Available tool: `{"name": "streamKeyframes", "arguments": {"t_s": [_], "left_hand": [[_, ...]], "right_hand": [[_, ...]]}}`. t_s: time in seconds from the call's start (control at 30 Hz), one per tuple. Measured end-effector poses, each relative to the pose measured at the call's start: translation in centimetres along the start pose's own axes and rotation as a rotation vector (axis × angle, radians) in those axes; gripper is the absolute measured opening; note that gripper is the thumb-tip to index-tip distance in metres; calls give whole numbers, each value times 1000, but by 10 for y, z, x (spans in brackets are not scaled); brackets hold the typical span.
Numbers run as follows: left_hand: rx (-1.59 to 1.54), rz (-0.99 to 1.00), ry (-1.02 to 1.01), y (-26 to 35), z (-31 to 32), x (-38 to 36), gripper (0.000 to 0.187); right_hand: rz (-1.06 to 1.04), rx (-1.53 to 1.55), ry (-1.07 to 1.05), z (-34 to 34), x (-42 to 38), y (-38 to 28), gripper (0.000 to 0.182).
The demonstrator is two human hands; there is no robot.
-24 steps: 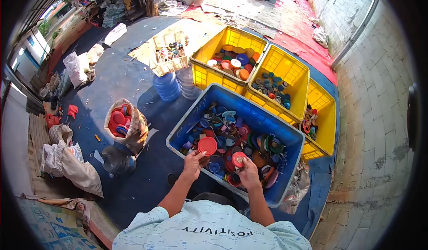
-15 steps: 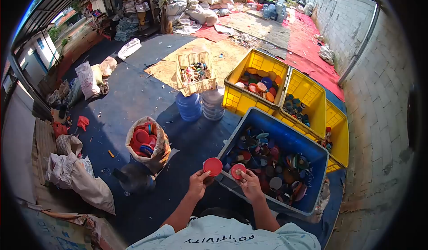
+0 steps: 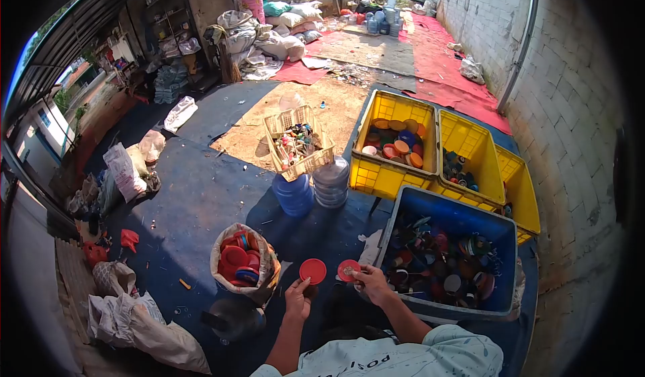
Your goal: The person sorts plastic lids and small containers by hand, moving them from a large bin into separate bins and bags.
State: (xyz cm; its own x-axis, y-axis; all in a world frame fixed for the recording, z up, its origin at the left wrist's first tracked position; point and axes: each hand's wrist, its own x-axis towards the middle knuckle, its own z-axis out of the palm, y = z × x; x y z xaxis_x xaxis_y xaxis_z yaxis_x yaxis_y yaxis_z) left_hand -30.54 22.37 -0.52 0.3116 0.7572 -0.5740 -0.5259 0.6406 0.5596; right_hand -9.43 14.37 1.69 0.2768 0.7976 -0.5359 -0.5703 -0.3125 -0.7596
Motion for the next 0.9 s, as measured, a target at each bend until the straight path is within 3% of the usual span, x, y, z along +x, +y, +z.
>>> {"name": "streamKeyframes", "arguments": {"t_s": [0.23, 0.3, 0.47, 0.57, 0.6, 0.73, 0.83, 0.9], "left_hand": [[134, -97, -137, 27, 57, 115, 18], [221, -130, -166, 38, 100, 155, 17], [332, -245, -403, 47, 229, 269, 15], [281, -257, -520, 46, 322, 320, 15], [300, -258, -563, 40, 336, 342, 25], [221, -427, -382, 28, 352, 371, 46], [225, -455, -309, 15, 315, 369, 43], [224, -454, -283, 4, 275, 369, 30]], "right_hand": [[-9, -19, 104, -15, 95, -36, 27], [-42, -1, 172, -30, 130, -53, 27], [-339, 125, 299, -51, 168, -172, 25], [-506, 409, 328, -78, 218, -229, 24], [-541, 437, 326, -91, 235, -235, 24], [-593, 484, 442, -108, 258, -230, 28], [-506, 480, 478, -110, 249, -197, 25], [-448, 458, 470, -103, 225, -176, 31]]}}
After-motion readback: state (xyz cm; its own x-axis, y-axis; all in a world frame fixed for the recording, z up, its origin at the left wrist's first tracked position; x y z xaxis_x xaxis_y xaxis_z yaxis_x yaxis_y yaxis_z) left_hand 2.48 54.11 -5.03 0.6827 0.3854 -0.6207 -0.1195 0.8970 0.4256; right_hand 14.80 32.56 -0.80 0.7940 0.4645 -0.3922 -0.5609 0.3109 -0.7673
